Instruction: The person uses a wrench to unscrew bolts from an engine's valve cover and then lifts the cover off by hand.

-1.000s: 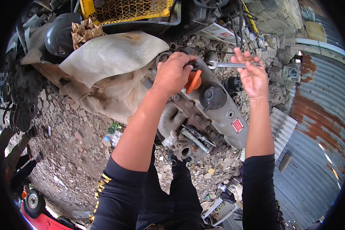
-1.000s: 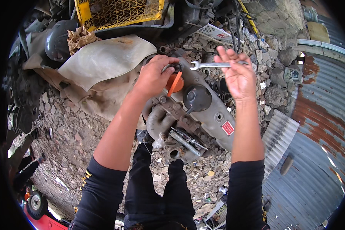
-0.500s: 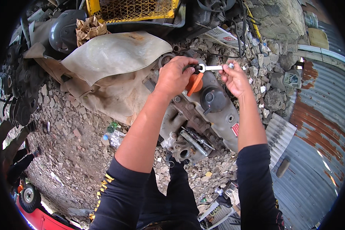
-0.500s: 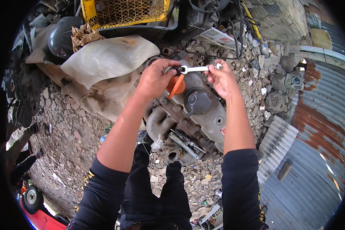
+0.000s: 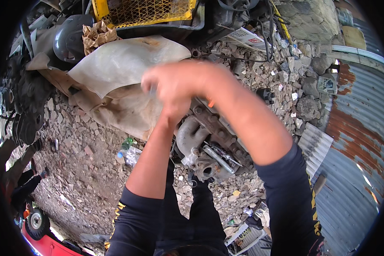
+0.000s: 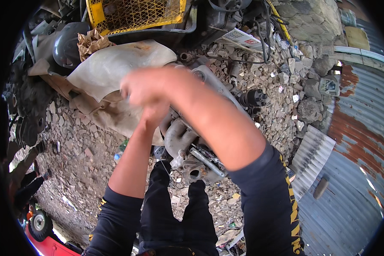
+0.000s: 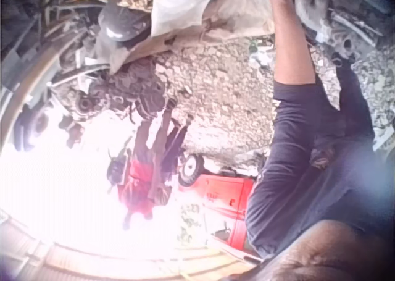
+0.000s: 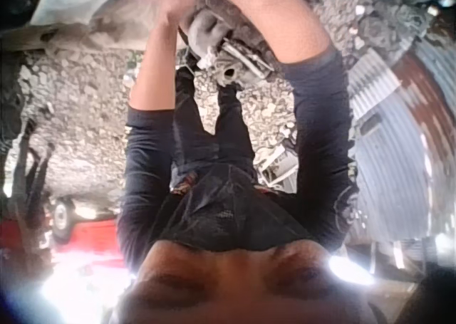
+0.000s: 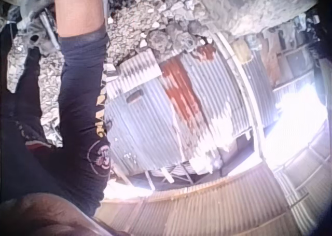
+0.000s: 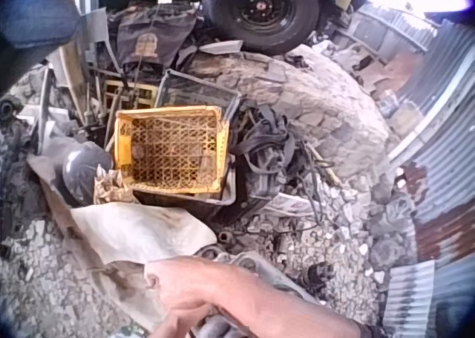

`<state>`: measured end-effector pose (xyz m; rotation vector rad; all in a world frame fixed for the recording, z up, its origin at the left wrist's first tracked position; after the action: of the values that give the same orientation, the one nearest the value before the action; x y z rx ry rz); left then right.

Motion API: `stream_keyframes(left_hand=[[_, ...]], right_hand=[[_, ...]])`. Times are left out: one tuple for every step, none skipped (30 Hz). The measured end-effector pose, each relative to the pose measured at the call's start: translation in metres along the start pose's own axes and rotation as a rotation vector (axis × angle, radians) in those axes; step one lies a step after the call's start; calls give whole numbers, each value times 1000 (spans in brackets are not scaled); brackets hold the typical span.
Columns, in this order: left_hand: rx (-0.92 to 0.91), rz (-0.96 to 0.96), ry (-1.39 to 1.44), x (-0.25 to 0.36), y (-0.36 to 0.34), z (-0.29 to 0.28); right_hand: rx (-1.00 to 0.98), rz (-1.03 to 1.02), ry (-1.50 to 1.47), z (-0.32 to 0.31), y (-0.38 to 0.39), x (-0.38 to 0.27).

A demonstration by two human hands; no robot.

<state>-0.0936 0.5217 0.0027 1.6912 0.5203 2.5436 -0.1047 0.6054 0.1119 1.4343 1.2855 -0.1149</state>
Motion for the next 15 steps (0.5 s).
stream_keyframes(left_hand=[[13,28,14,9,8,2],[16,55,25,18,14,8],[22,80,35,23,15,12],[3,170,36,21,12,19],[-103,237,-4,19,4,20],[-191,308,-52,18,-6,15],[-180,227,-396,26,-12,18],[-173,159,-743,36,-19,21],[-136,151,-765,38,-24,21],[-160,147,-829,47,-25,25],[-186,146,-896,54,-27,28],[-182,166,-945,56,-30,28],[-177,181,-993,59,-33,27],[-173,197,-1040,62,-34,28],[-192,114,-1101,63,-35,30]], right_hand=[[-73,59,91,19,8,-32],[5,-47,191,35,17,-38],[82,-156,292,48,25,-37],[356,-284,240,52,41,-30],[630,-418,183,52,65,-24],[738,-391,112,45,87,-21],[854,-351,36,38,113,-13],[935,-233,-136,41,134,-3],[1010,-114,-310,46,153,7],[1108,-120,-356,50,168,18],[1210,-127,-401,55,178,29],[1256,-166,-498,60,184,38],[1297,-204,-598,64,188,44],[1360,-224,-643,67,189,48],[1395,-241,-691,71,193,50]])
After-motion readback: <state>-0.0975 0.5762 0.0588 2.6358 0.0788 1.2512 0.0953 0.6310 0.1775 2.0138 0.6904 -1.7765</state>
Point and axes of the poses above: each hand's wrist, its own y-axis away from the middle knuckle, its own z-axis out of the palm, x = y × z, the point moved 2 cm from there along -y, towards the middle knuckle, and after that the axes turned 15 degrees about -x, right-handed, at the moved point
